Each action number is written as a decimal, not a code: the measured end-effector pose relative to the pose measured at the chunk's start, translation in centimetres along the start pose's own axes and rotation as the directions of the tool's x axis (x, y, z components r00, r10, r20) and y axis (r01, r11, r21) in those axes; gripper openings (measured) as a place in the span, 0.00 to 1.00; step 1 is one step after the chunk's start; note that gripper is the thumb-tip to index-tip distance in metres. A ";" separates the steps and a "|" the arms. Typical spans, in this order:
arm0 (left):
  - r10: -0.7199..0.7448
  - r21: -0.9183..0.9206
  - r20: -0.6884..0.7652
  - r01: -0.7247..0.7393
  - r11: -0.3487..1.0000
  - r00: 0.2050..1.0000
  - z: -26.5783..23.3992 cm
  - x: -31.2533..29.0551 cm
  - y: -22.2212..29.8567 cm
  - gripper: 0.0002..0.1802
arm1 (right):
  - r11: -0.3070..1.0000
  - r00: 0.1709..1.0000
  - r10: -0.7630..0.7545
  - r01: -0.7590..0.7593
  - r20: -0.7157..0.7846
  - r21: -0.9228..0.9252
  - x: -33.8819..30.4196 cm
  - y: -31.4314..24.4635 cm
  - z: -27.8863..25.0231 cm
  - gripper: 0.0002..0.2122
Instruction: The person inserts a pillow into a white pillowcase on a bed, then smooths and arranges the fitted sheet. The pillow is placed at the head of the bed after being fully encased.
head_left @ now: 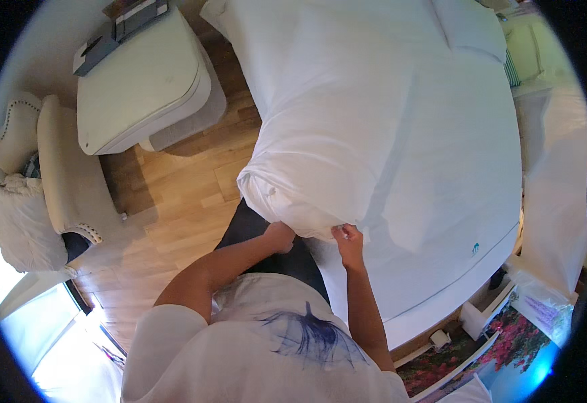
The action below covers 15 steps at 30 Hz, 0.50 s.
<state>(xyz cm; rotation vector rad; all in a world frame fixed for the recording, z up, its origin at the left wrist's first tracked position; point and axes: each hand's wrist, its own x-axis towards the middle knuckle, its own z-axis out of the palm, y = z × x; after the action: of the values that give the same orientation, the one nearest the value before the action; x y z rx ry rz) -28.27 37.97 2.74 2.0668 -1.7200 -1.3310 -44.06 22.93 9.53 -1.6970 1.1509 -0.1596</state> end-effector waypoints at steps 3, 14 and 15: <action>0.011 -0.032 -0.048 -0.013 0.999 0.999 0.3 -0.5 1.7 0.28 | 0.871 0.982 -0.188 0.171 0.008 -0.460 -1.0 1.2 -1.0 0.20; 0.072 0.211 0.004 -0.072 0.975 0.997 2.7 3.7 7.2 0.38 | 0.964 0.977 0.194 -0.206 -0.084 -0.170 3.4 8.9 1.8 0.21; -0.033 0.199 0.161 0.000 0.980 0.986 2.8 3.9 4.3 0.44 | 0.908 0.915 0.398 -0.380 0.075 -0.177 3.7 0.1 1.2 0.21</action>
<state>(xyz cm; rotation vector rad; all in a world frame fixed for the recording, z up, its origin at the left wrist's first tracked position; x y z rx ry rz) -33.50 34.32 1.61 2.1310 -1.9830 -1.4236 -41.44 20.98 7.43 -1.5530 1.4240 0.2797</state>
